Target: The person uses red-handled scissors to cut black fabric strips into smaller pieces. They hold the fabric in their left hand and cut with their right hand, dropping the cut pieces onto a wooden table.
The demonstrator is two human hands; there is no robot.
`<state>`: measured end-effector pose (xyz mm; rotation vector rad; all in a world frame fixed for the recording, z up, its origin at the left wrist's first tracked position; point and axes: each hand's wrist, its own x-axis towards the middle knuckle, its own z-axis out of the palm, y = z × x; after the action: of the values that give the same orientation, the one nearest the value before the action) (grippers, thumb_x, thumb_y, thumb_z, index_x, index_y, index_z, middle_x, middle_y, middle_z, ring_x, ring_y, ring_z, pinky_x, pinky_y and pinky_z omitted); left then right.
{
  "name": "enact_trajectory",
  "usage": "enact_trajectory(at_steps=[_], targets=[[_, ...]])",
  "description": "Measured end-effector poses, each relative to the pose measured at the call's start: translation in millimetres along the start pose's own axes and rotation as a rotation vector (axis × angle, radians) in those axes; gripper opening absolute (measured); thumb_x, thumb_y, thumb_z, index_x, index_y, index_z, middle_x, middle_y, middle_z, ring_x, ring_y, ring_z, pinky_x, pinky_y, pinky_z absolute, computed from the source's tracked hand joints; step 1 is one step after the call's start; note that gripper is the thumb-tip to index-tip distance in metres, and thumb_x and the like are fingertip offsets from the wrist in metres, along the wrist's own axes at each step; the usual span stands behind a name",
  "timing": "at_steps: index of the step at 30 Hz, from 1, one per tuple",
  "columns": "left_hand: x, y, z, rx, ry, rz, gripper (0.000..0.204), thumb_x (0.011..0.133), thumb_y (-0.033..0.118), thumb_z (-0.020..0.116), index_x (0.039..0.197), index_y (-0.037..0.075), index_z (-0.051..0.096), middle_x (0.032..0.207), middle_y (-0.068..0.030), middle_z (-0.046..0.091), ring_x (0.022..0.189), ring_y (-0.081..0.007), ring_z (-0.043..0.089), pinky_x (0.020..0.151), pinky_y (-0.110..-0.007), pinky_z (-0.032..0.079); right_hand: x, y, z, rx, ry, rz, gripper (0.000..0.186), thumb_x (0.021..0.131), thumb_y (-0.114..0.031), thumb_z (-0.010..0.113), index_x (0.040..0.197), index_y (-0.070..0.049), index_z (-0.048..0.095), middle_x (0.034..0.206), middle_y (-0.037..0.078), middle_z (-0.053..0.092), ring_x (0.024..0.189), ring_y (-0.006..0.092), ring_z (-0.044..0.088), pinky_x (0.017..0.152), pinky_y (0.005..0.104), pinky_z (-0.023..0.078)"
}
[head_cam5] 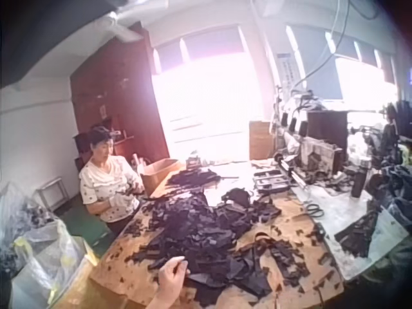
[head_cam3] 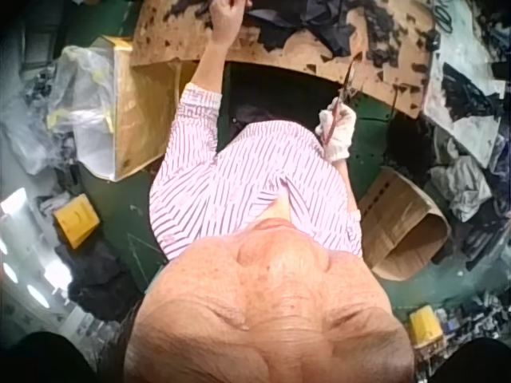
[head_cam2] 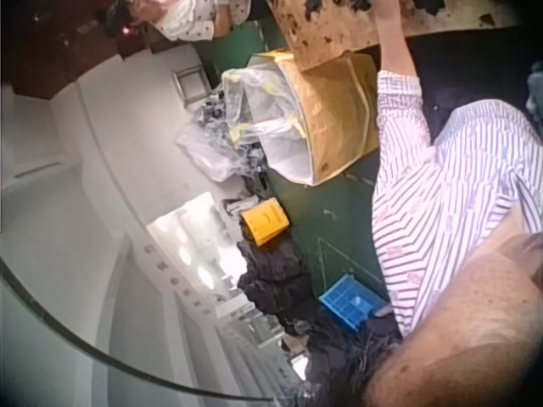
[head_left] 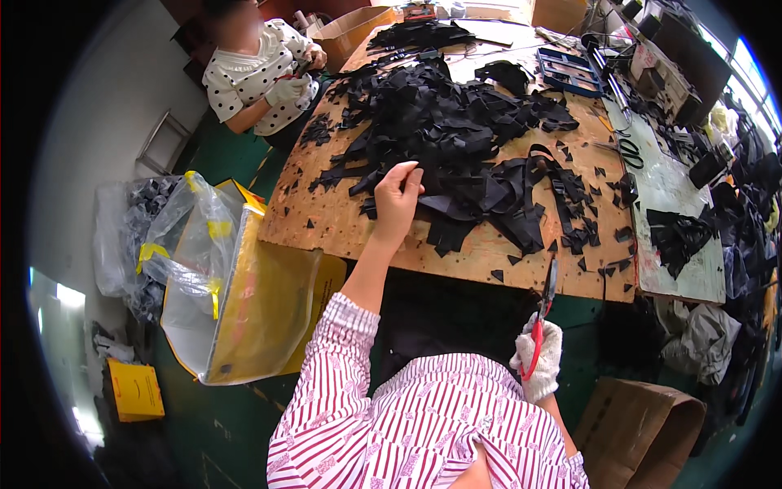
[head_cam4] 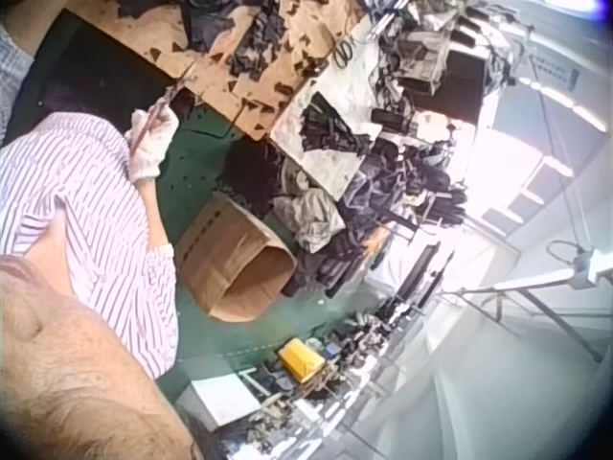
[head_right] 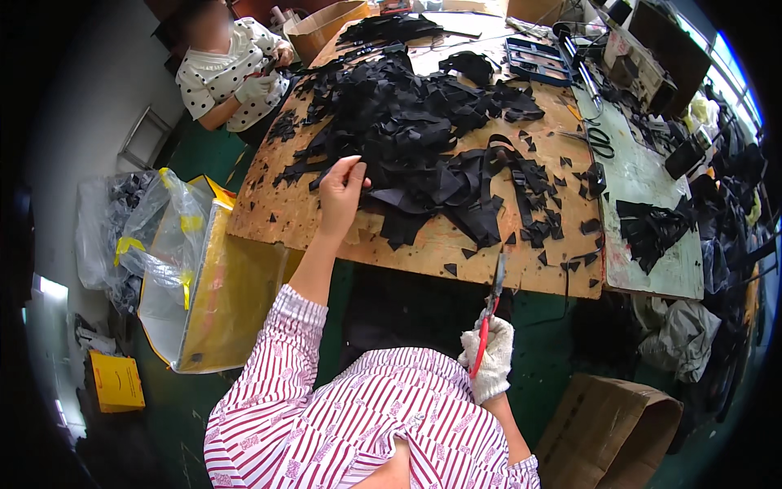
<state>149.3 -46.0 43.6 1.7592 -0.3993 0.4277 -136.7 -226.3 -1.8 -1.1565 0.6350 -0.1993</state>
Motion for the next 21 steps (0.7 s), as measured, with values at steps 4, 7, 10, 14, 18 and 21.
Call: enact_trajectory(at_steps=[4,7,10,14,18,21], targets=[[-41,25,-1,-0.567,-0.203,-0.336,0.014,0.095,0.017,0.052,0.098,0.003,0.054,0.07,0.0011,0.051,0.052,-0.0081,0.049,0.049,-0.022,0.04,2,-4,2,-0.144,-0.129,-0.104,0.036,0.077,-0.001,0.062,0.105,-0.005,0.041,0.072,0.003,0.051,0.046,0.008,0.049,0.042,0.0198,0.043],[-76,27,7,-0.578,-0.312,-0.448,0.017,0.095,0.021,0.051,0.095,0.004,0.056,0.072,-0.0001,0.056,0.055,-0.0067,0.05,0.05,-0.021,0.041,12,3,4,-0.176,-0.216,-0.198,0.041,0.076,-0.001,0.066,0.108,-0.007,0.04,0.071,0.002,0.052,0.05,0.0095,0.05,0.046,0.0231,0.044],[-94,32,14,-0.58,-0.346,-0.495,0.017,0.095,0.02,0.052,0.097,0.004,0.056,0.073,0.0004,0.056,0.055,-0.0055,0.049,0.049,-0.019,0.04,18,7,3,-0.341,-0.273,-0.216,0.064,0.067,-0.004,0.079,0.114,-0.006,0.037,0.118,0.011,0.049,0.095,0.0156,0.053,0.081,0.0309,0.047],[-104,39,19,-0.551,-0.362,-0.542,0.016,0.094,0.019,0.054,0.097,0.004,0.056,0.073,0.001,0.055,0.055,-0.0048,0.049,0.048,-0.018,0.04,19,-1,4,-0.705,-0.251,-0.386,0.071,0.061,-0.019,0.083,0.116,-0.005,0.04,0.108,0.015,0.059,0.085,0.0233,0.061,0.076,0.0347,0.049],[-108,48,24,-0.569,-0.402,-0.501,0.018,0.094,0.019,0.053,0.098,0.001,0.055,0.072,0.0016,0.057,0.054,-0.0028,0.049,0.047,-0.016,0.039,16,-4,7,-0.768,-0.252,-0.427,0.073,0.061,-0.025,0.082,0.118,-0.006,0.042,0.093,0.013,0.064,0.074,0.0282,0.064,0.07,0.036,0.049],[-112,50,28,-0.542,-0.436,-0.503,0.018,0.094,0.019,0.053,0.097,0.001,0.055,0.071,0.0021,0.055,0.052,-0.0025,0.047,0.048,-0.017,0.039,13,-12,9,-0.804,-0.255,-0.401,0.072,0.061,-0.026,0.082,0.118,-0.006,0.042,0.086,0.012,0.064,0.072,0.0273,0.064,0.069,0.0359,0.049]])
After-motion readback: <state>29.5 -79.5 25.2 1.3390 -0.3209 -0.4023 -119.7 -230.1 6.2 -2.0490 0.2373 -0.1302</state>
